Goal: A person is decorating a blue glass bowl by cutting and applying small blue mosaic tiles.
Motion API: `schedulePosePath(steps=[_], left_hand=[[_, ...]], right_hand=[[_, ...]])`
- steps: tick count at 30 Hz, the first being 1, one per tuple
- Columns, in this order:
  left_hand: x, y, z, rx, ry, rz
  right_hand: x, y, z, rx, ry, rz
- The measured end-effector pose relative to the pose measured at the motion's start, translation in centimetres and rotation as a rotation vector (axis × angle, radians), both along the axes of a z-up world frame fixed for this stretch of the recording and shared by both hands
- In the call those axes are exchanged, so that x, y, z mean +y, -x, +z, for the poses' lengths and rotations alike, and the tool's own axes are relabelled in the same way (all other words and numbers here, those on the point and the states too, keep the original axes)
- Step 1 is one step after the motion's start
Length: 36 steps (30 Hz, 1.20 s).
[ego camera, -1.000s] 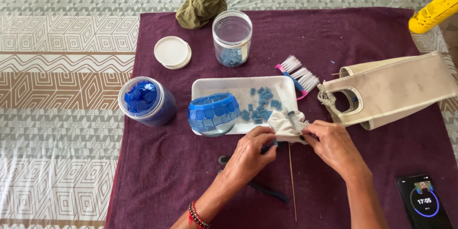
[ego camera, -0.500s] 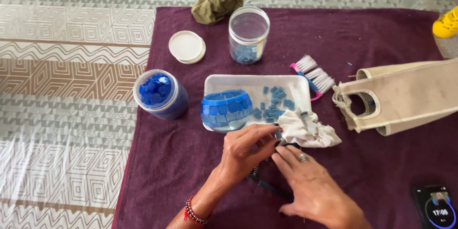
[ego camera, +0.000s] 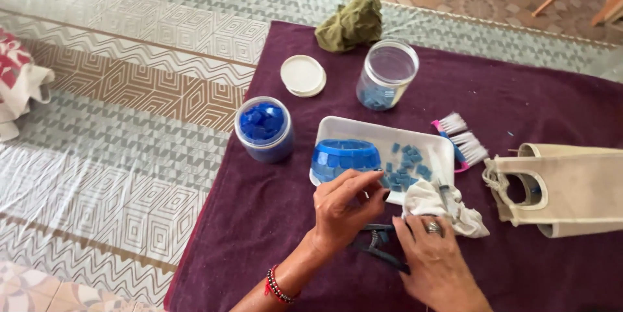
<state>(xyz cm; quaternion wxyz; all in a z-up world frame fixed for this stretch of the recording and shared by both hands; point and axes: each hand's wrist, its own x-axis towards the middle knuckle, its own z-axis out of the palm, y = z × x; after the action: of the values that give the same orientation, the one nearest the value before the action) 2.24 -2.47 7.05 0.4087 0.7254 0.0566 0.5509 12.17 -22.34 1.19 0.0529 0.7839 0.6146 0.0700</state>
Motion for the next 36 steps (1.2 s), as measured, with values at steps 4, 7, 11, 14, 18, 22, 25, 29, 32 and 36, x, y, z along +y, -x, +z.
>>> schedulePosePath(steps=[4, 7, 11, 14, 18, 22, 25, 29, 32, 36], left_hand=[[0.6, 0.1, 0.5, -0.006, 0.034, 0.040], [0.9, 0.4, 0.6, -0.007, 0.064, 0.056], [0.5, 0.4, 0.4, -0.028, 0.157, 0.027], [0.3, 0.1, 0.5, -0.026, 0.164, 0.000], [0.3, 0.1, 0.0, -0.018, 0.198, -0.023], [0.6, 0.0, 0.0, -0.023, 0.194, 0.005], [0.7, 0.1, 0.2, -0.003, 0.174, 0.031], [0.4, 0.0, 0.3, 0.029, 0.141, 0.008], [0.3, -0.1, -0.7, 0.065, 0.103, 0.010], [0.0, -0.1, -0.3, 0.080, 0.065, -0.020]], right_hand=[[-0.7, -2.4, 2.3, 0.179, -0.030, 0.044], [-1.4, -4.0, 4.6, 0.521, 0.034, -0.009], [-2.8, -3.9, 5.6, 1.005, -0.196, -0.237], [-2.2, -2.7, 4.6, 1.412, -0.470, -0.311], [-1.3, -1.5, 4.5, 2.059, -0.496, -0.106], [-0.1, -1.5, 5.0, 2.129, -0.200, -0.128], [0.3, -1.7, 5.2, 2.144, 0.022, -0.135], [-0.8, -1.6, 4.4, 2.142, 0.112, -0.274], [-0.6, -1.5, 3.9, 2.098, 0.092, -0.198], [-0.4, -1.0, 5.4, 2.071, 0.152, -0.260]])
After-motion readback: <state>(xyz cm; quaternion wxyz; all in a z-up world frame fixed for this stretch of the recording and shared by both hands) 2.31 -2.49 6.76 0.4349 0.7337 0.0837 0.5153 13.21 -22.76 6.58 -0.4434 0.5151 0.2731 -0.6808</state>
